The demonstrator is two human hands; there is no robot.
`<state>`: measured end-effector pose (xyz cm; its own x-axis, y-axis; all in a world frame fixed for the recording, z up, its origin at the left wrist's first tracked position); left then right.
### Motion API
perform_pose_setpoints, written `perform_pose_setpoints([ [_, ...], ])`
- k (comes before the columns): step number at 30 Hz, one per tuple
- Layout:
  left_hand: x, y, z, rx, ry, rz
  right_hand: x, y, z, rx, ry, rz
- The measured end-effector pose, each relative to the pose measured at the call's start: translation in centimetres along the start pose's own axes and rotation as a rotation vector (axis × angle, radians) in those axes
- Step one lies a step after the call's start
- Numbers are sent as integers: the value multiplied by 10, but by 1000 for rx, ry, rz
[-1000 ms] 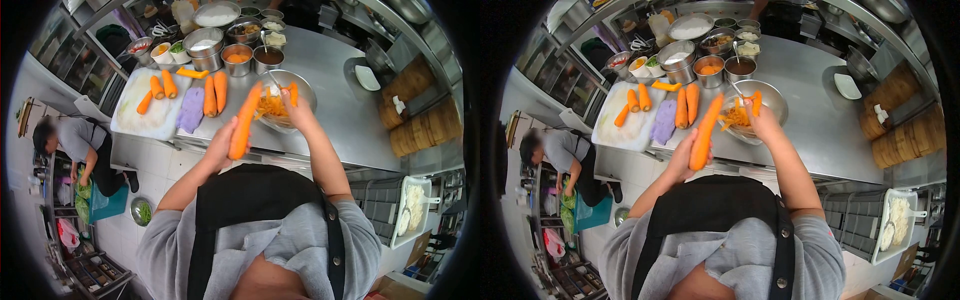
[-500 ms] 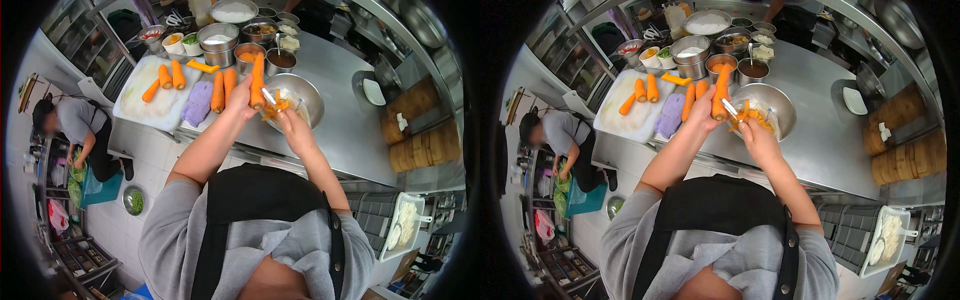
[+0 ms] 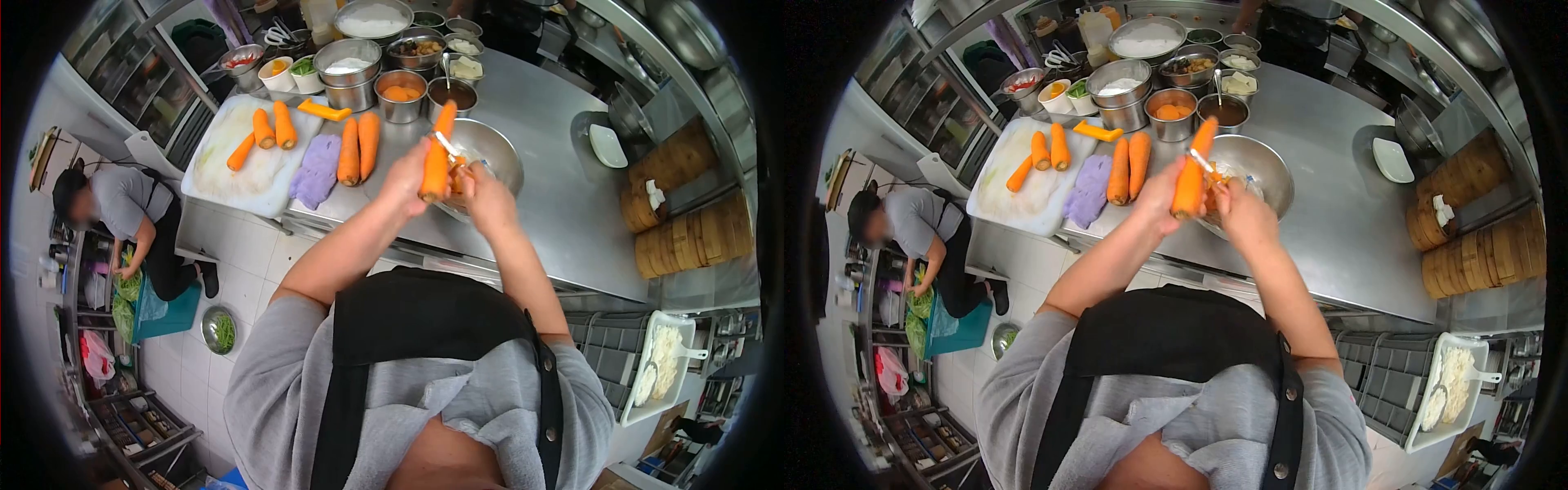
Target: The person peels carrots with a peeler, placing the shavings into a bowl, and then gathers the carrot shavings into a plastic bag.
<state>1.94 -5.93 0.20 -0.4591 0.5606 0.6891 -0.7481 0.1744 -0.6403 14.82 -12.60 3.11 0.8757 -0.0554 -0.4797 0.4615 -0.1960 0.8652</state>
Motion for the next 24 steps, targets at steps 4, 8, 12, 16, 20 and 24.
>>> perform_pose_setpoints([
  [4, -7, -4, 25, -33, 49, 44, 2, 10, -15, 0, -55, -17],
  [8, -10, 4, 48, 4, 49, -84, 11, 1, -32, 10, -43, -62],
  [12, -9, 25, 62, -10, 31, -86, 2, -7, -33, -22, -15, -53],
  [16, -11, 31, 86, -121, 59, -135, 20, -21, -48, 24, -60, -159],
  [20, -4, 44, 83, -69, 27, -44, 33, -18, -40, -234, -219, -800],
  [24, 10, 54, 32, 46, -19, 196, 17, -35, -23, -698, -571, -1717],
])
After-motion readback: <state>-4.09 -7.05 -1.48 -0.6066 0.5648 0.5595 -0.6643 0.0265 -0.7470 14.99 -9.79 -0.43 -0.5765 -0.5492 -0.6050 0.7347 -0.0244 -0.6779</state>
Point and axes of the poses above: each hand's wrist, its own z-axis away from the middle knuckle, its own y-axis out of the back of the hand, x = y × z, the point moved 3 cm from there along -z, towards the middle knuckle, and after that the axes turned 1 degree about -y, right-handed, at the moved point
